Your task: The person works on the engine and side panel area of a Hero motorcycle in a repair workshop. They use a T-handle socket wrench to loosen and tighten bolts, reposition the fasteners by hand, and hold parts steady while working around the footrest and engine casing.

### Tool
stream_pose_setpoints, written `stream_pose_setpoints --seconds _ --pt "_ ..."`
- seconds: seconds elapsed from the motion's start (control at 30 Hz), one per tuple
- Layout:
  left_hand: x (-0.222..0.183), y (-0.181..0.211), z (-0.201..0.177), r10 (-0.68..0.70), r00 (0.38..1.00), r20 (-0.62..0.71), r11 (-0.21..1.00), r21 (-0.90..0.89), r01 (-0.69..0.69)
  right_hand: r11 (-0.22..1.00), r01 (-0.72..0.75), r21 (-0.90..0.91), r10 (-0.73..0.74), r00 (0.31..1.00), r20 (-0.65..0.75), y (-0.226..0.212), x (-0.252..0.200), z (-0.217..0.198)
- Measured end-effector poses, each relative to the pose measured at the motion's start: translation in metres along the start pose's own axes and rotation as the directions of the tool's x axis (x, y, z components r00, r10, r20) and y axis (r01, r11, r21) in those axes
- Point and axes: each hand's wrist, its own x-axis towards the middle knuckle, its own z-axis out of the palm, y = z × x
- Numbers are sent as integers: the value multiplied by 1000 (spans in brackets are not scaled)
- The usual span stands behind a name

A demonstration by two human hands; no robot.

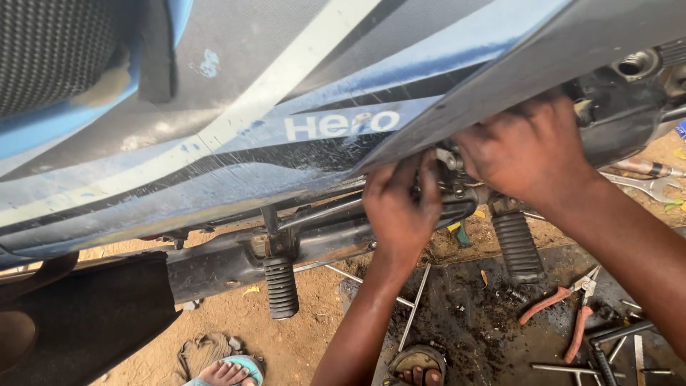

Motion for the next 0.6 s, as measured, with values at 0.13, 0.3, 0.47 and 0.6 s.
stream_pose_setpoints --seconds 0.13,0.3,0.47,0.6 --pt "-2 4 -4 -129 990 54 991 41 127 996 35 83 -26 994 -103 5 -6 0" --pt "7 28 -18 -158 973 169 983 119 139 957 -48 285 46 999 13 14 -23 -11" --pt "19 41 -42 -119 940 319 993 35 113 940 -46 337 6 993 116 47 -70 -81" --pt "14 42 -38 -83 934 349 997 25 80 944 -124 305 45 967 252 64 -145 -90"
